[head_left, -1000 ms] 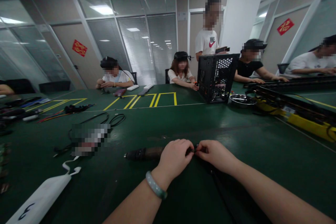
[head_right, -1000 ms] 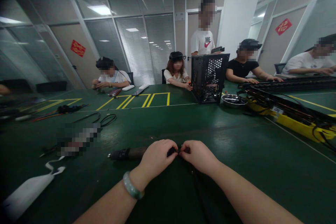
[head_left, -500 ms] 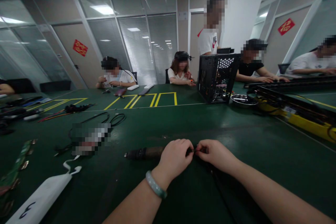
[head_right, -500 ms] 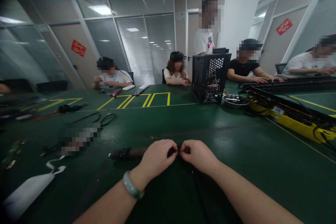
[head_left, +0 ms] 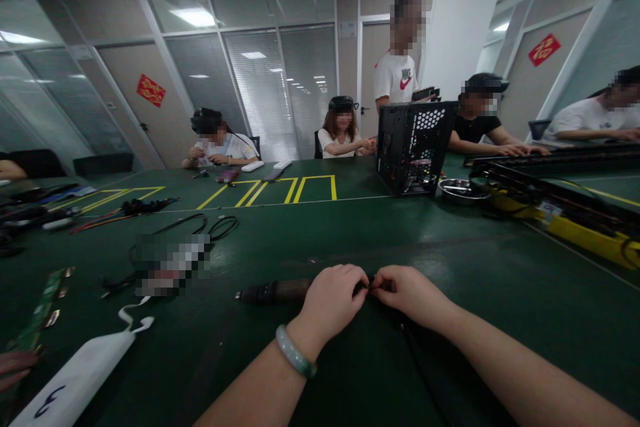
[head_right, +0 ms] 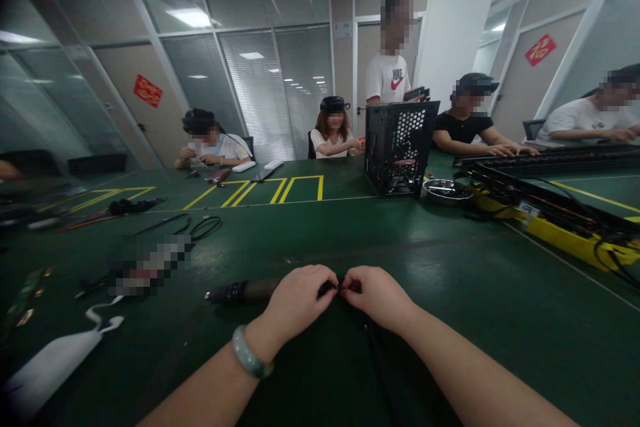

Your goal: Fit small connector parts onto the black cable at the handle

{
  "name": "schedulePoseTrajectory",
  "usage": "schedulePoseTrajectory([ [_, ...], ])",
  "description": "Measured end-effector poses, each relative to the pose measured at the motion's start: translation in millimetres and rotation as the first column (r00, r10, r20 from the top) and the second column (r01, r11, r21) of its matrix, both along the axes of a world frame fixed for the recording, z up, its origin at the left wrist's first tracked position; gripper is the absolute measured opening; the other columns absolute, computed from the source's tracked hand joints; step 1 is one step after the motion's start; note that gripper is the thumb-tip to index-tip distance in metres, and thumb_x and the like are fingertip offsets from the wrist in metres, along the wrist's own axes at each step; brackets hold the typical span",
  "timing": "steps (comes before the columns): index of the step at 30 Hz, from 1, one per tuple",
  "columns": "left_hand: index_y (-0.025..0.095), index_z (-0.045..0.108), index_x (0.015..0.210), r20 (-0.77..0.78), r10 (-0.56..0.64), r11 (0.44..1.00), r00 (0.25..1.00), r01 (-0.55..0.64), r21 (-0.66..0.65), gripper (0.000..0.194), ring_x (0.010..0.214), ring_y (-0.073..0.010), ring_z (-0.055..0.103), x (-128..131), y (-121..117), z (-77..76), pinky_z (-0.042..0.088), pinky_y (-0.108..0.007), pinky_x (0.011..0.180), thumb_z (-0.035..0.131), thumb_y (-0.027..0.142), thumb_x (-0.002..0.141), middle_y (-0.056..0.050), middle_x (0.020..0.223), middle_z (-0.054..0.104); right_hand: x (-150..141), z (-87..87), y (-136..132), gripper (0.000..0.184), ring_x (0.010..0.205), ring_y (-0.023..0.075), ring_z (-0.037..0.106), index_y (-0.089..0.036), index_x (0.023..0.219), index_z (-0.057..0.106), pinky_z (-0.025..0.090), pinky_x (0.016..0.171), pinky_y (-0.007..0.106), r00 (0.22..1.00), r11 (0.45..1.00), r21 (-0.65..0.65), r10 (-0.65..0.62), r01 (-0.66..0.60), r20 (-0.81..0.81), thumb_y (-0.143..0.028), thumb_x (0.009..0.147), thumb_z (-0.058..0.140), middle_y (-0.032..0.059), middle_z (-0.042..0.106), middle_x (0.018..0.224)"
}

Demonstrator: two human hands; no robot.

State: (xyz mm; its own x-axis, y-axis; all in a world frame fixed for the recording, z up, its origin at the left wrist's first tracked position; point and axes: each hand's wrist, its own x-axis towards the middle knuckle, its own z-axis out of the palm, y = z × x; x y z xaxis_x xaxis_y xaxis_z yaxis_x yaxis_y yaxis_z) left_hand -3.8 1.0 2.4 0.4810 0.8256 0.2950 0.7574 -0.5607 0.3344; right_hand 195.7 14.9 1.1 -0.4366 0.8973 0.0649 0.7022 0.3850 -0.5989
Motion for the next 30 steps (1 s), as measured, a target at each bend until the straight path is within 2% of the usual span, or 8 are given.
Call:
schedulePoseTrajectory([
  [7,0.024,0.061,0.099,0.015,-0.05,0.999,0.999,0.05,0.021,0.017,0.092,-0.019,0.057,-1.0,0.9,-0.6,0.043,-0.034,0.084,0.056,0.016,0.084,0.0,0.098,0.063,-0.7,-2.9,1.2,0.008,0.069,0.0142,0.06,-0.023,0.083,0.069,0.037,0.058,0.021,1.0,1.0,0.021,0.007,-0.007,-0.011,-0.026,0.083,0.063,-0.0028,0.067,0.076],
  [13,0.023,0.061,0.097,0.005,-0.045,0.999,0.999,0.045,0.02,0.012,0.092,-0.0195,0.057,-1.1,1.2,-0.4,0.044,-0.034,0.083,0.058,0.021,0.086,0.001,0.098,0.063,-0.8,-1.7,1.0,0.008,0.069,0.0142,0.059,-0.023,0.083,0.07,0.037,0.058,0.021,1.0,1.0,0.018,0.015,-0.015,-0.007,-0.026,0.083,0.062,-0.0027,0.067,0.077],
  [19,0.024,0.061,0.099,0.006,-0.067,0.998,0.998,0.067,0.02,0.016,0.094,-0.0182,0.057,-1.4,-0.8,1.5,0.044,-0.033,0.086,0.055,0.017,0.086,0.001,0.102,0.063,-2.2,0.8,-0.2,0.008,0.069,0.014,0.06,-0.023,0.083,0.07,0.037,0.058,0.021,1.0,1.0,0.014,0.002,-0.002,-0.005,-0.027,0.083,0.063,-0.0028,0.067,0.077],
  [23,0.024,0.06,0.105,-0.008,-0.027,1.0,1.0,0.027,0.007,0.018,0.096,-0.0196,0.057,-0.2,-1.2,2.7,0.044,-0.035,0.086,0.054,0.021,0.087,-0.001,0.103,0.063,-2.0,0.6,0.5,0.009,0.07,0.0139,0.06,-0.023,0.083,0.07,0.038,0.059,0.022,1.0,1.0,0.011,0.011,-0.011,-0.003,-0.027,0.084,0.062,-0.0026,0.067,0.077],
  [30,0.023,0.061,0.095,-0.007,-0.022,1.0,1.0,0.022,-0.005,0.011,0.092,-0.0186,0.058,-0.3,-1.7,3.3,0.045,-0.034,0.084,0.055,0.021,0.087,0.0,0.098,0.063,-1.6,2.8,-0.3,0.011,0.073,0.0158,0.061,-0.022,0.086,0.071,0.039,0.061,0.023,1.0,1.0,0.003,0.012,-0.012,0.016,-0.028,0.084,0.061,-0.0007,0.068,0.082],
])
